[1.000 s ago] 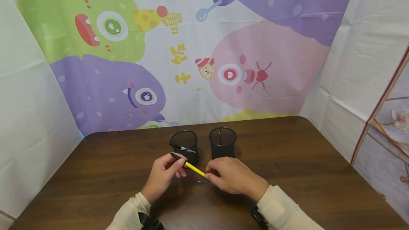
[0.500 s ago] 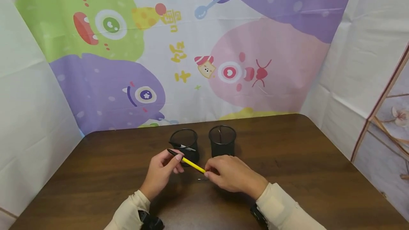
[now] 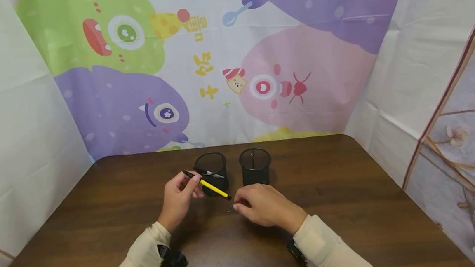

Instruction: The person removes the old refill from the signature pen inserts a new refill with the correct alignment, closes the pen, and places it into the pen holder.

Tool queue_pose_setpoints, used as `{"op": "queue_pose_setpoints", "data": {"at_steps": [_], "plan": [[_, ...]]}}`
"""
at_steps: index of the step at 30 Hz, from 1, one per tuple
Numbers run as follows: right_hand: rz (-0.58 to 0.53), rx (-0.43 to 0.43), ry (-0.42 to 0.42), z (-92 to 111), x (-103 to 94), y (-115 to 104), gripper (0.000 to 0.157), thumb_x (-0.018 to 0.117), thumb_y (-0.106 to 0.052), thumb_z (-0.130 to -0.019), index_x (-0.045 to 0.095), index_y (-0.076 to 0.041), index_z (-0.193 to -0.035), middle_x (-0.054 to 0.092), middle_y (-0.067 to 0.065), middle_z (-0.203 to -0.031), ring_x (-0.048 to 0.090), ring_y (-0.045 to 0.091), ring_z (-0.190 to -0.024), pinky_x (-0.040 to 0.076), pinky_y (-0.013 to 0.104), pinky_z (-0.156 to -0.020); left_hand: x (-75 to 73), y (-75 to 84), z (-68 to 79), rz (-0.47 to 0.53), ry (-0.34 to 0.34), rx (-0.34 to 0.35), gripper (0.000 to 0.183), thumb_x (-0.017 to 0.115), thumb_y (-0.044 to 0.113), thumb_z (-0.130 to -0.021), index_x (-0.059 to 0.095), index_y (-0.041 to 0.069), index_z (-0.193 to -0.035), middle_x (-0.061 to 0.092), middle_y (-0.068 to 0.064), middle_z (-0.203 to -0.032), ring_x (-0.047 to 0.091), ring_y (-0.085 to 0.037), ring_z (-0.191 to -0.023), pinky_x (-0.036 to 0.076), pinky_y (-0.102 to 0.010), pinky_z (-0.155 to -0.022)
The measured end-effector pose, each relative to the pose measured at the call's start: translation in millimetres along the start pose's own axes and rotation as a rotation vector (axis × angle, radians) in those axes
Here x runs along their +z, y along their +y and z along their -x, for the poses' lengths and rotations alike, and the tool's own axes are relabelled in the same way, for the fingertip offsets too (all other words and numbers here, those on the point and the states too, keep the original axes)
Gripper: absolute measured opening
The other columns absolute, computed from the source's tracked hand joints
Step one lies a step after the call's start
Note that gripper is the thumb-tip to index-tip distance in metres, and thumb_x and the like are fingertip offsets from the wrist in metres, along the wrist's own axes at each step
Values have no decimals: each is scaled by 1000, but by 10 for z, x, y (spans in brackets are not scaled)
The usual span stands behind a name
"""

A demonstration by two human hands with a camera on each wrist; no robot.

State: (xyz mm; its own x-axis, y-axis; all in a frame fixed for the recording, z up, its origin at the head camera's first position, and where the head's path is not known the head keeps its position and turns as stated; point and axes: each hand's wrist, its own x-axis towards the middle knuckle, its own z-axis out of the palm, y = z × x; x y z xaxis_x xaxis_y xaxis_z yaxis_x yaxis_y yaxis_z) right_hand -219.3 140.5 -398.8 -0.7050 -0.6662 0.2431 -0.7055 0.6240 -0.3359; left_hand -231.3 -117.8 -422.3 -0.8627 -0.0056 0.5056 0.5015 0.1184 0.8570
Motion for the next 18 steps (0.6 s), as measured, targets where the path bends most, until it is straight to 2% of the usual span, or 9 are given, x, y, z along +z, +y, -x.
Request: {"op": "queue_pose_setpoints", "data": {"at_steps": [7,14,18], "plan": [[17,-15,21,-1,21,4,6,66,-30,-97,70,-26,-98,61,-22,-89,57,0,-77,50,28,-70,-22,-11,-21,-23,23,-19,13,66,22,-99,70,9,-98,64,-7,-78,63,-23,-57,54,-31,-56],[14,-19,16,-14,10,-11,6,66,-30,-98,70,-26,-99,61,-22,-90,58,1,-78,51,29,-71,-21,-4,-106,10,42,-1,17,66,22,-100,69,5,-97,66,-10,-79,63,-24,-58,55,-38,-56],[16,-11,9,-16,8,-10,6,66,-30,-98,70,-26,-98,62,-22,-91,59,2,-78,51,29,-71,-17,5,-156,53,79,10,16,64,17,-100,69,2,-97,64,-14,-76,63,-23,-56,55,-36,-55]]}}
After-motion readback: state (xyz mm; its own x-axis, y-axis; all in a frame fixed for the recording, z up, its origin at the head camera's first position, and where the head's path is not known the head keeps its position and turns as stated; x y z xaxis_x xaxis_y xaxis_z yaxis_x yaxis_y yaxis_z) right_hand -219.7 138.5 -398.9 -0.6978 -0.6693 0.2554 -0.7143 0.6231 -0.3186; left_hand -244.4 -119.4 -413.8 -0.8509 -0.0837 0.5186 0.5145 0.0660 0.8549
